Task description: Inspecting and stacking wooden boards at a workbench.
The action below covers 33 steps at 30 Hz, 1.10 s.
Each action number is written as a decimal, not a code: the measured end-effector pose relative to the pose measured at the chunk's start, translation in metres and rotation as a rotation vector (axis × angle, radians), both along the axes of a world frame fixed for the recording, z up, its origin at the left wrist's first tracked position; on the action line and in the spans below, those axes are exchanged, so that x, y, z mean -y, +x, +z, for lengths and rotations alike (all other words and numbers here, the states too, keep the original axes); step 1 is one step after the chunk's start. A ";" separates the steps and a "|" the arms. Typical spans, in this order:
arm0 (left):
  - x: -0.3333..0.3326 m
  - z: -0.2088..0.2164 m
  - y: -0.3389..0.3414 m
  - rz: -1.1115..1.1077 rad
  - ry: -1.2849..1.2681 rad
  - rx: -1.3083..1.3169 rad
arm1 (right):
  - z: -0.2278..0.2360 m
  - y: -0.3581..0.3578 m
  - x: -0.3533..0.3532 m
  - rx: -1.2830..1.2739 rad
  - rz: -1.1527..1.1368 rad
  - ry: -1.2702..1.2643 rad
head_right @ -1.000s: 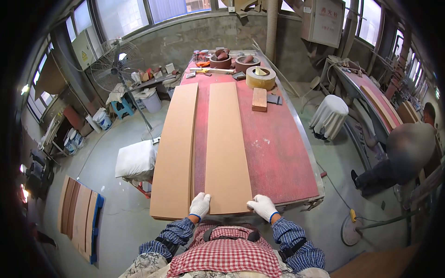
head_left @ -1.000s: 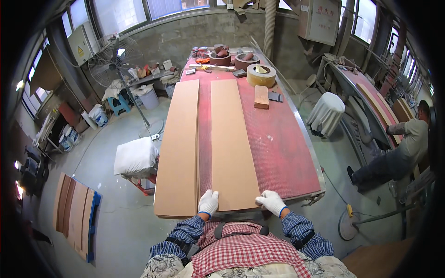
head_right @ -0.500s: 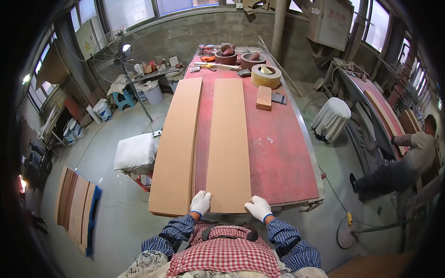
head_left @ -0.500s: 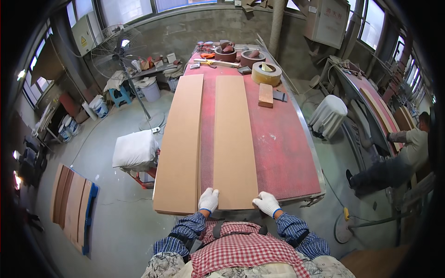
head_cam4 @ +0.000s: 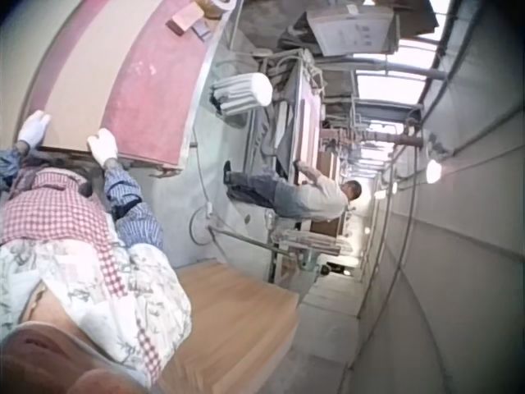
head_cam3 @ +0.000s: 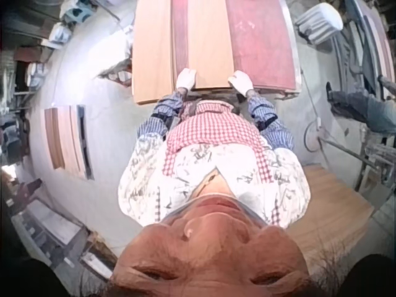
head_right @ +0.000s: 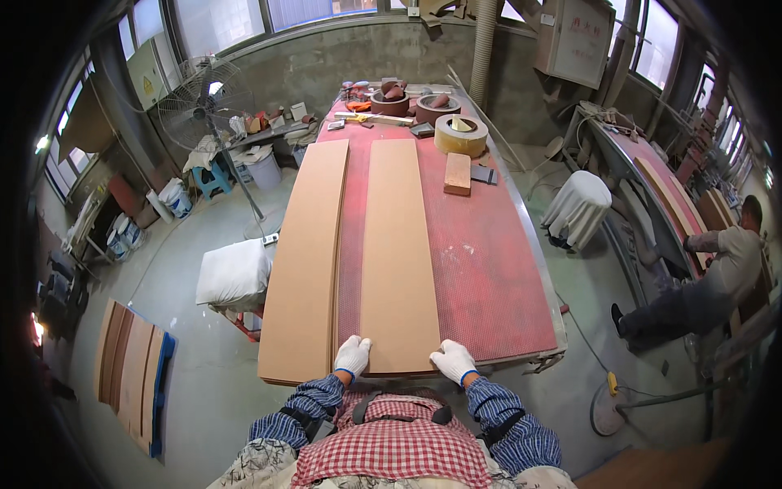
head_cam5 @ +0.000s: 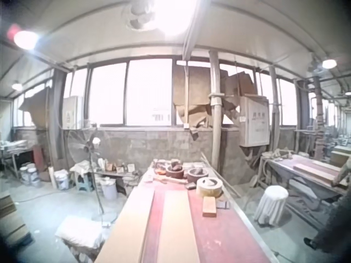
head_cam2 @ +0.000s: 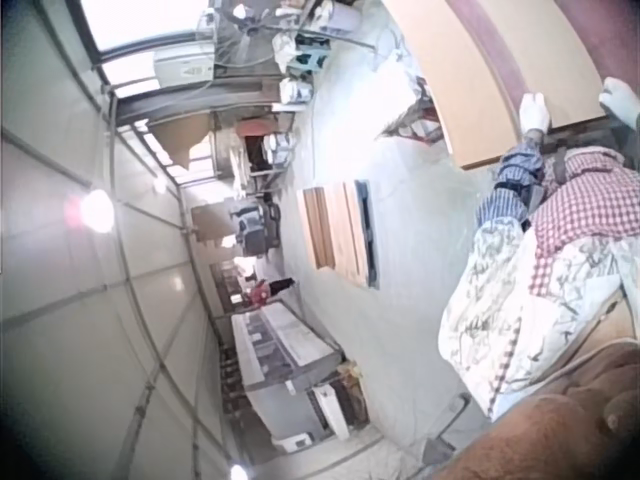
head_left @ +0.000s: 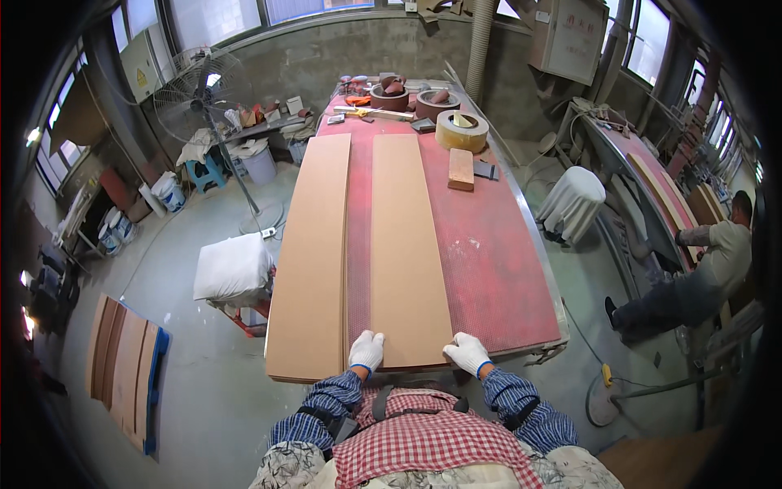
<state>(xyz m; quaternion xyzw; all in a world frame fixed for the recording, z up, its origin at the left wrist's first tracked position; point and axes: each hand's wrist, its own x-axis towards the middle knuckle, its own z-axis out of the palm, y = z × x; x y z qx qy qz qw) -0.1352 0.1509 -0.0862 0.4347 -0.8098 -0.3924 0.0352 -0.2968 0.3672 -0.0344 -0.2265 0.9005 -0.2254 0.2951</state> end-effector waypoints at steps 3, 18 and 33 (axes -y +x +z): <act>-0.001 -0.001 0.004 0.042 0.010 0.032 | 0.002 0.004 -0.001 0.013 0.032 0.015; -0.026 0.059 0.042 -0.048 -0.125 0.208 | 0.013 0.004 -0.032 0.082 -0.057 -0.139; 0.086 0.029 0.217 0.502 -0.480 0.297 | 0.020 0.074 0.025 0.369 0.332 -0.276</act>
